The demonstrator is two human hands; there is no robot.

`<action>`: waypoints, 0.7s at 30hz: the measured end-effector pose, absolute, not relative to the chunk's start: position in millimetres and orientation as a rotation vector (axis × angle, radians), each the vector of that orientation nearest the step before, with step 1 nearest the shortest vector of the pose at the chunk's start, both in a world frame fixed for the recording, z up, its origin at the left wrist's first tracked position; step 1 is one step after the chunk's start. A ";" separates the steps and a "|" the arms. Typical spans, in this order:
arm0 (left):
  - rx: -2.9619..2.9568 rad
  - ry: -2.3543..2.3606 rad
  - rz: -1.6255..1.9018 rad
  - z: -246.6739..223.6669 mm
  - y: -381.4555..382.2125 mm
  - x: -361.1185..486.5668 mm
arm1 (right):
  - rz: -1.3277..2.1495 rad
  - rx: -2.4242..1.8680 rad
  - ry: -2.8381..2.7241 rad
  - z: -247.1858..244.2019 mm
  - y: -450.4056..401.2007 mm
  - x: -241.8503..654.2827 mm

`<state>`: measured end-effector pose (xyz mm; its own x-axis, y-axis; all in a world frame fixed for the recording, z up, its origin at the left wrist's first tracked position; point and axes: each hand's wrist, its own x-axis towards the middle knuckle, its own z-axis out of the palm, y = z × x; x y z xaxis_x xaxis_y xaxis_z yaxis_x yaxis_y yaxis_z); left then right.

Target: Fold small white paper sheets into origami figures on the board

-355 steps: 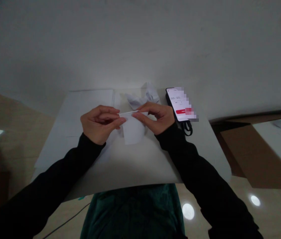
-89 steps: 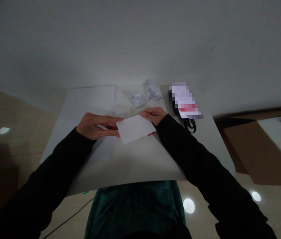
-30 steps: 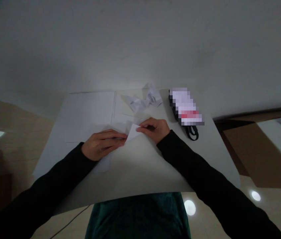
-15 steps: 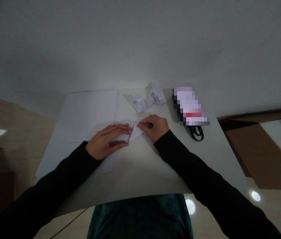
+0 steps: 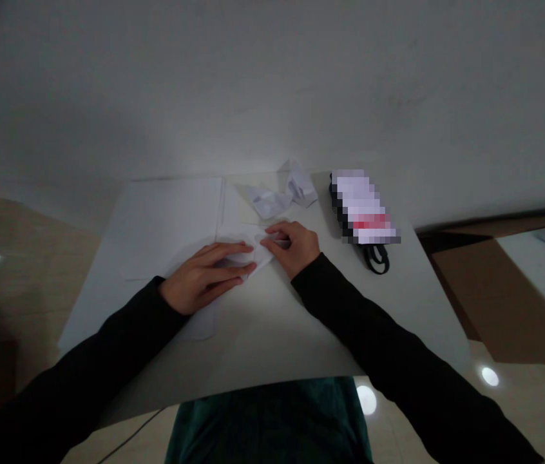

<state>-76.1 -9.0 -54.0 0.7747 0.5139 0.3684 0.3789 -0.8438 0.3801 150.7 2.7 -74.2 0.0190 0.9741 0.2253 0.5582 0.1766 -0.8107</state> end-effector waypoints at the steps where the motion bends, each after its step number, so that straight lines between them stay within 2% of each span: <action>1: 2.681 0.691 0.672 -54.3 -8.8 -76.1 | 0.636 -1.497 -1.649 -74.2 2.5 150.4; 10: 2.645 0.683 0.675 -55.5 -8.2 -76.3 | 0.451 -1.442 -1.770 -68.4 -3.5 144.9; 21: 2.640 0.695 0.647 -56.2 -8.0 -76.1 | 0.465 -1.463 -1.793 -69.6 -3.7 146.9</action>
<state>-76.1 -8.0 -56.2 0.7774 0.5291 0.3401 0.3769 -0.8247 0.4217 146.9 -3.7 -69.6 -0.0529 0.9440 0.3257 0.6665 0.2763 -0.6924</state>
